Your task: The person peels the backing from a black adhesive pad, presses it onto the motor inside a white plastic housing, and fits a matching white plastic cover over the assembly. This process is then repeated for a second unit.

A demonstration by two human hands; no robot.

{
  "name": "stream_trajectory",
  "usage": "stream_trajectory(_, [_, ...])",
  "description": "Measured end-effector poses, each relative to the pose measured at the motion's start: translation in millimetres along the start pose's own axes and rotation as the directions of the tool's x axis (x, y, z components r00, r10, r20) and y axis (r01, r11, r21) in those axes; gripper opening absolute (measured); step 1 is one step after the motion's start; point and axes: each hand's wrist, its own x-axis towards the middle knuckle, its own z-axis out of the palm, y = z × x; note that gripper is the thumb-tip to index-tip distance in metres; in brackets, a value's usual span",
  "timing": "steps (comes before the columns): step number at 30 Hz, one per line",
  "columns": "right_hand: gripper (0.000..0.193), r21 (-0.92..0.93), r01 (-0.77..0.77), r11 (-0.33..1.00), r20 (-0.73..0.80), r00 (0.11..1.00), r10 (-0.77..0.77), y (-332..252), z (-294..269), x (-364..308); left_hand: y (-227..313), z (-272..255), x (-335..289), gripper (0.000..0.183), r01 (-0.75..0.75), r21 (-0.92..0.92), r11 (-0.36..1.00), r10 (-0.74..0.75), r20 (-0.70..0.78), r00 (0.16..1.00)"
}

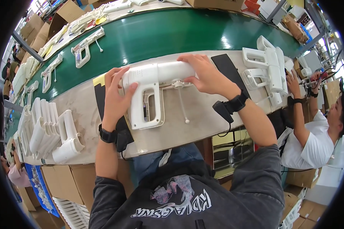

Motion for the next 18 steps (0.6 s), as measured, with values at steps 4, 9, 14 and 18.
stream_trajectory(4, [0.066,0.036,-0.017,0.999,0.034,0.999,0.016,7,12,-3,-15,10,1,0.055,-0.157,0.017,0.987,0.157,0.04,0.987])
stream_trajectory(9, [0.06,0.11,-0.014,0.994,-0.002,1.0,0.014,17,21,-6,-12,16,3,0.052,-0.092,-0.082,0.992,0.098,0.067,0.993])
stream_trajectory(14, [0.065,0.106,-0.05,0.993,-0.002,0.999,0.05,20,21,-9,-18,19,4,0.047,-0.133,-0.166,0.977,0.136,0.009,0.991])
stream_trajectory(18, [0.064,0.087,-0.042,0.995,-0.006,0.999,0.042,18,17,-6,-17,18,5,0.044,-0.113,-0.224,0.968,0.115,-0.003,0.993])
